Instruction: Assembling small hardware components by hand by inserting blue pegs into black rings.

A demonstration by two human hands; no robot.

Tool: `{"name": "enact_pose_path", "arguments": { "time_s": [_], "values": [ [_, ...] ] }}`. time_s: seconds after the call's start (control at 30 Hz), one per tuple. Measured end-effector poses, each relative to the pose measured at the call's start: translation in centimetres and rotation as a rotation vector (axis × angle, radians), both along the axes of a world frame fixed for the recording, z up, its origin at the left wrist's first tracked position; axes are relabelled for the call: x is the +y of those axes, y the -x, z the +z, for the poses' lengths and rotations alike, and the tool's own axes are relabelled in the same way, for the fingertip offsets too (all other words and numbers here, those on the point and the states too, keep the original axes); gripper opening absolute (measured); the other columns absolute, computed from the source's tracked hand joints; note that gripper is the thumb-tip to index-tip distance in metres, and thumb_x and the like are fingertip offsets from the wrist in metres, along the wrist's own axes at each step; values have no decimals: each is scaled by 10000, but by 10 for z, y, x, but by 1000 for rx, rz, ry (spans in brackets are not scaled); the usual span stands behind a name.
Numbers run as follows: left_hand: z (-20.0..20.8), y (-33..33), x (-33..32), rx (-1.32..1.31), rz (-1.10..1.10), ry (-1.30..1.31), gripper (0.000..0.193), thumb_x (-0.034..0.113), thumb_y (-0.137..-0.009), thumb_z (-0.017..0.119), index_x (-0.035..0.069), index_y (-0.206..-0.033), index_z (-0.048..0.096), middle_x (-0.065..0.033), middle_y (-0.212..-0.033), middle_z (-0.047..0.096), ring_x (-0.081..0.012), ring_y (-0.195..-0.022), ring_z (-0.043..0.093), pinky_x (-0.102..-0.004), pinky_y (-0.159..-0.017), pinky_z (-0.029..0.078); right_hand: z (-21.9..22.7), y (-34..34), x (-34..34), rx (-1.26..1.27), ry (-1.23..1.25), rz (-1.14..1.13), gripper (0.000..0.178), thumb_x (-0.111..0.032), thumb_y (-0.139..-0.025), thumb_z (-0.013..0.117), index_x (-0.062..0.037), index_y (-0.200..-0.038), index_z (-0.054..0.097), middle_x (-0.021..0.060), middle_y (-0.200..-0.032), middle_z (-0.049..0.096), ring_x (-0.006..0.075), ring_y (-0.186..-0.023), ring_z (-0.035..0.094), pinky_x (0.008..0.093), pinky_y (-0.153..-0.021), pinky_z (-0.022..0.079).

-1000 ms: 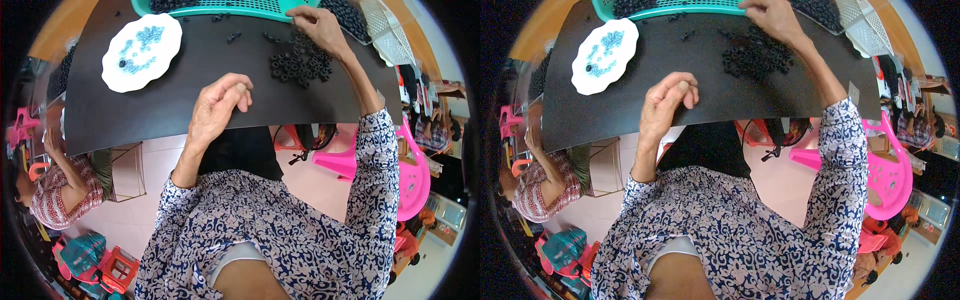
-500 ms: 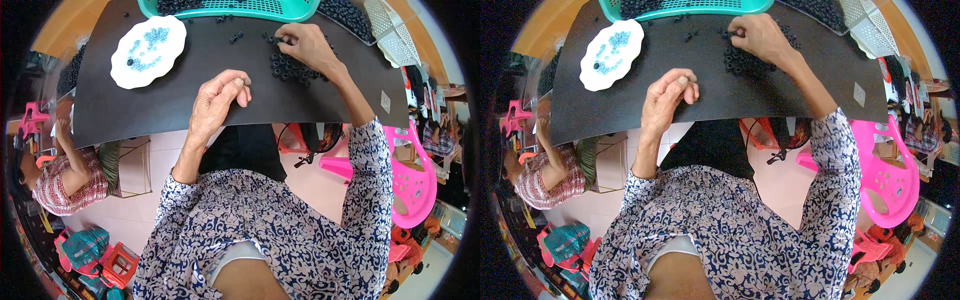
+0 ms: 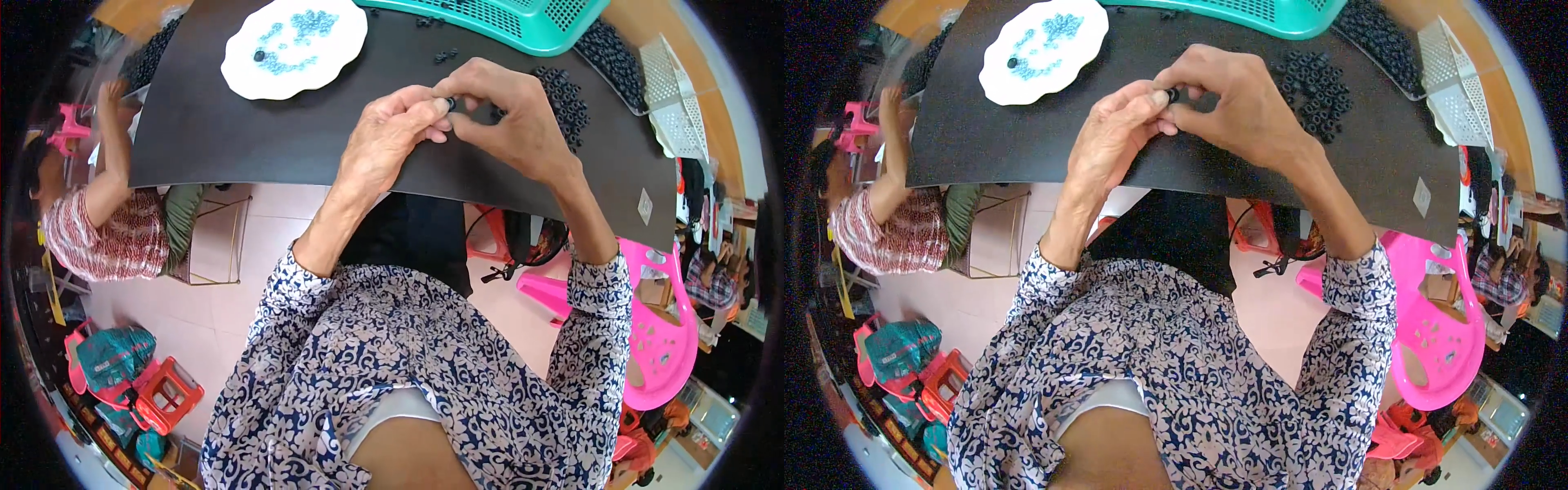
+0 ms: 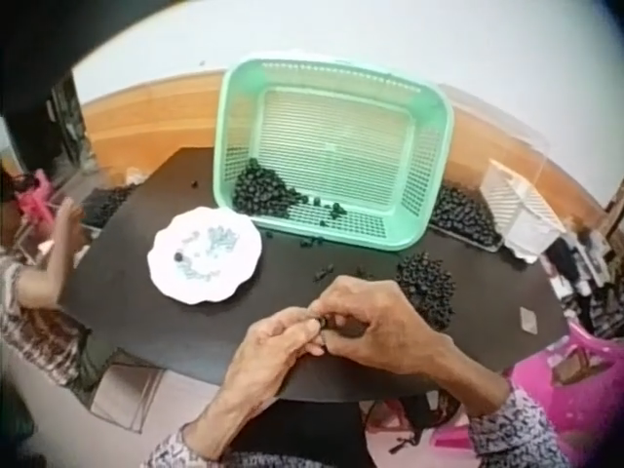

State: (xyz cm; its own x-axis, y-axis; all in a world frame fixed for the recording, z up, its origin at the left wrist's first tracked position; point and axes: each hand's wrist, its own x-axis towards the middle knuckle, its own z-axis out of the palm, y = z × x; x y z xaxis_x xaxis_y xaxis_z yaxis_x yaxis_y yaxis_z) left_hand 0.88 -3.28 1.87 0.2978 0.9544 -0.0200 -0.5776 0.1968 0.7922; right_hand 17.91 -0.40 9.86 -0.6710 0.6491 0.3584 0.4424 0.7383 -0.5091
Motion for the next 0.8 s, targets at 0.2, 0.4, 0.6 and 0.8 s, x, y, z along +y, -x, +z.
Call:
{"name": "enact_pose_path", "arguments": {
  "time_s": [0.2, 0.4, 0.6, 0.8],
  "values": [
    [-10, 1, -15, -393, -36, 98, 216, 155, -948, 558, -30, -1054, 595, -95, -923, 640, -163, -840, 632, -300, -770, 524, -6, 6, -15, 68, -104, -39, 246, -111, -734, 731, -60, -963, 659, 56, -795, 588, 158, -657, 554, 275, -602, 466],
    [-13, 4, -25, -515, -90, 108, 230, 155, -955, 538, -29, -1089, 574, -147, -991, 655, -210, -905, 651, -338, -802, 528, -11, 12, -18, 78, -100, -57, 287, -46, -722, 753, -42, -998, 676, 35, -908, 645, 119, -734, 555, 226, -659, 468],
    [-11, 13, -26, -495, -83, 80, 193, 130, -943, 544, -29, -1046, 579, -141, -941, 661, -205, -859, 656, -341, -790, 534, -15, 16, -17, 165, 59, 18, 219, -84, -755, 730, -39, -966, 692, 62, -881, 638, 132, -729, 597, 240, -641, 481],
    [-24, 23, -33, -447, -73, 128, 124, 109, -922, 567, -9, -954, 583, -97, -815, 644, -188, -708, 649, -305, -676, 542, -18, 29, -21, 102, 248, -9, 173, -39, -791, 698, 2, -959, 690, 66, -870, 635, 105, -719, 593, 227, -641, 464]
  ]
}}
